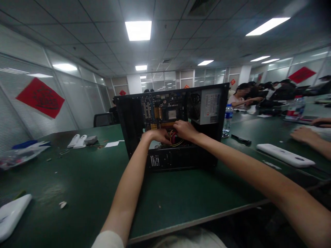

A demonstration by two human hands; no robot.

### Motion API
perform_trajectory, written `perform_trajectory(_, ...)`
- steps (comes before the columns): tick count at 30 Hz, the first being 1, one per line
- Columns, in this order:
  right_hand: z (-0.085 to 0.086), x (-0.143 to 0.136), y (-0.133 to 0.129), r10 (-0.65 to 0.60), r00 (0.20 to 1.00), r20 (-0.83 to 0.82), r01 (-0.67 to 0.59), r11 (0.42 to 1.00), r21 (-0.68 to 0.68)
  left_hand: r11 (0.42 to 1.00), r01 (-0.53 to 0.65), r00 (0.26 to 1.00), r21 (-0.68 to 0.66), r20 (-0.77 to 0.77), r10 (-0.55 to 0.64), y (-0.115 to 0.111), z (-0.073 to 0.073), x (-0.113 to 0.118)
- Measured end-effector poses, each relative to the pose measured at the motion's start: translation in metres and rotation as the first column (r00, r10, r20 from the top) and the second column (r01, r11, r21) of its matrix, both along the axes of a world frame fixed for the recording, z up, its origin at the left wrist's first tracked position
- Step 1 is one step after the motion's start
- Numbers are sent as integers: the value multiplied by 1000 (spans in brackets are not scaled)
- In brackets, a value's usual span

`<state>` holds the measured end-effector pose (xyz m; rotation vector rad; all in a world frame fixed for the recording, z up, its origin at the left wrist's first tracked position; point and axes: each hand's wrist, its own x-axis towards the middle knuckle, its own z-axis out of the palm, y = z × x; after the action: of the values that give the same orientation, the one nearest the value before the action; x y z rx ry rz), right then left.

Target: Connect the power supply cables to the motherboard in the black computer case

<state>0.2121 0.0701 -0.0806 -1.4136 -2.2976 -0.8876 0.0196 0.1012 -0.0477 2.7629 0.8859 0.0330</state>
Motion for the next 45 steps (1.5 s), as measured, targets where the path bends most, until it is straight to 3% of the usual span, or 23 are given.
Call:
perform_trajectory(4,-3,4,3,19,998,-60,-23,998,-56,995,12,998,-103,65,-5,2,4,-12)
perform_trajectory(8,-6,3,9,57,996,-72,-65,993,-104,983,-94,994,-160,41,102,4,0,-9)
perform_trajectory(15,-10,2,14,118,993,-19,-119,986,-119,966,-110,993,-235,-71,96,14,-6,-9)
perform_trajectory(18,-8,-1,14,147,988,39,-141,981,-131,967,-82,996,-241,-52,71,21,-6,-15)
perform_trajectory(22,-8,-5,14,120,990,67,-111,986,-127,950,-124,991,-288,15,133,23,-7,-15)
perform_trajectory(28,-11,-4,17,114,991,74,-107,989,-101,985,-156,987,-75,-60,152,13,-8,-3)
perform_trajectory(34,-10,-4,16,128,989,75,-122,989,-87,973,-212,971,95,-89,221,13,-17,10)
perform_trajectory(40,-10,-4,15,115,986,124,-103,990,-93,966,-210,965,150,-128,230,16,-18,13)
perform_trajectory(45,-10,-4,15,113,986,123,-105,992,-67,971,-207,967,122,-122,222,14,-13,13)
